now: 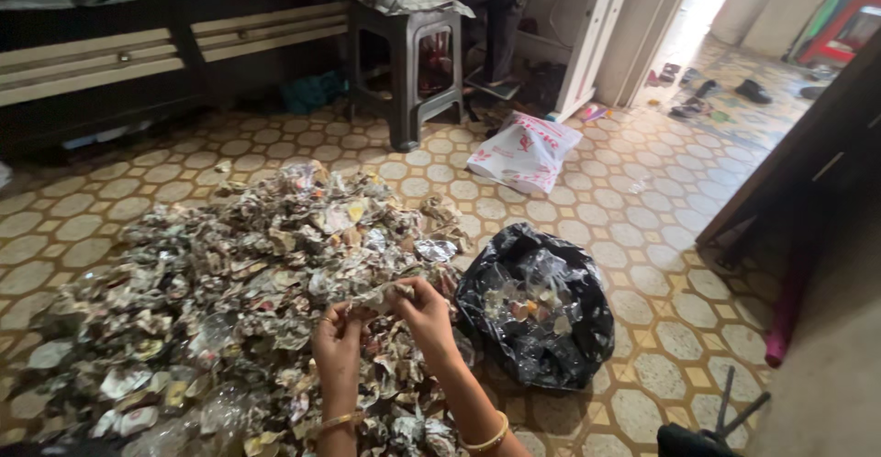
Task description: The person sits on the floor and sorts a large pile of crumpled wrappers by hand, picking up individual pieces and placing them into a black plastic bag. The person repeatedly reaches into the pile, selects items, and transfers them to the bag.
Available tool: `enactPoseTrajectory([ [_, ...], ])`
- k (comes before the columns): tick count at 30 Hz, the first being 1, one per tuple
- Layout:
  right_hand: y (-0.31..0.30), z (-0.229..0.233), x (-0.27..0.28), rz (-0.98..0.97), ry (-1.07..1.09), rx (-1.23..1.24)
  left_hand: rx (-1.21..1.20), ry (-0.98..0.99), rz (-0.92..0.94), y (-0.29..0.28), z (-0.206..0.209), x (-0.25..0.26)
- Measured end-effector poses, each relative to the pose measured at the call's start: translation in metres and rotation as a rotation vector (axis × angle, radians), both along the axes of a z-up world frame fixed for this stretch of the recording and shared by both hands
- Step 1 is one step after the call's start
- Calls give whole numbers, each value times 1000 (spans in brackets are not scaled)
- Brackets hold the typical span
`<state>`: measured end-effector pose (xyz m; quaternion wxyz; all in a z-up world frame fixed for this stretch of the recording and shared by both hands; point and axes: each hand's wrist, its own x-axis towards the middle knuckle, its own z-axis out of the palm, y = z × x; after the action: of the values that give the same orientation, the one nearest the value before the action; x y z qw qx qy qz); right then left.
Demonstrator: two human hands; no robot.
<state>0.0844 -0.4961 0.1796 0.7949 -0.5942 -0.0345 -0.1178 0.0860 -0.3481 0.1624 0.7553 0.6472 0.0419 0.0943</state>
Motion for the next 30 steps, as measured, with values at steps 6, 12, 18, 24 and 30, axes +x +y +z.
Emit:
enactPoseTrajectory([
  [6,11,-13,12,-97,-27,-226,86,121,115,17,6,-9],
  [12,25,0,-7,-60,-35,-390,-158,65,-24,22,13,-21],
  [18,32,12,-21,88,28,-84,69,72,49,3,23,-24],
  [24,-6,15,-13,-152,40,-2,-28,107,199,3,41,-25],
  [30,-18,43,-13,-16,165,4,258,3,194,14,38,-22],
])
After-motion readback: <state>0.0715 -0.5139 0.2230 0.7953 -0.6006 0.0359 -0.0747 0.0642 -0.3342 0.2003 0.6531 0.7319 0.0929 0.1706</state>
